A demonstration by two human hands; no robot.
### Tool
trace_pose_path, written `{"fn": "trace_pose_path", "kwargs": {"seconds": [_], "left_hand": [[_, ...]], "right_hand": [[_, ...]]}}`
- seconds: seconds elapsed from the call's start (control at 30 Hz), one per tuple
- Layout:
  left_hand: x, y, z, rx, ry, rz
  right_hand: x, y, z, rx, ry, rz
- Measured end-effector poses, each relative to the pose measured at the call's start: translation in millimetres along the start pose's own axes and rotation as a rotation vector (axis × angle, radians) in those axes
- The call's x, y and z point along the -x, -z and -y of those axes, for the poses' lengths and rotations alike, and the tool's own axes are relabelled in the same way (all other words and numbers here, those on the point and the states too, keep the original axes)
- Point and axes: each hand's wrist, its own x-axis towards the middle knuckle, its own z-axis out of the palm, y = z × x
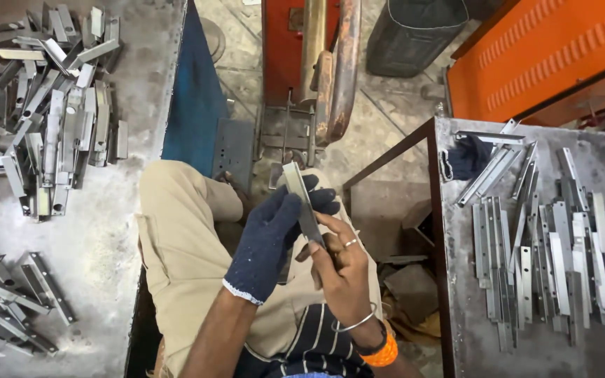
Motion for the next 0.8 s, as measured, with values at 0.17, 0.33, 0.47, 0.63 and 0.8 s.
{"fn": "trace_pose_path", "kwargs": {"seconds": [0.17, 0.33, 0.47, 0.63, 0.8], "left_hand": [[1, -7, 8, -0.161, -0.042, -0.009], [1, -13, 16, -0.224, -0.054, 0.003], [4, -17, 12, -0.218, -0.059, 0.026], [6, -18, 14, -0.269, -0.101, 0.055], [7, -22, 15, -0.243, -0.087, 0.059]], "right_hand": [[5, 4, -17, 0.03, 0.092, -0.117], [6, 8, -22, 0.002, 0.166, -0.15], [7, 10, -23, -0.05, 0.13, -0.171], [9, 9, -19, -0.067, 0.114, -0.198], [9, 9, -19, -0.045, 0.159, -0.225]]}}
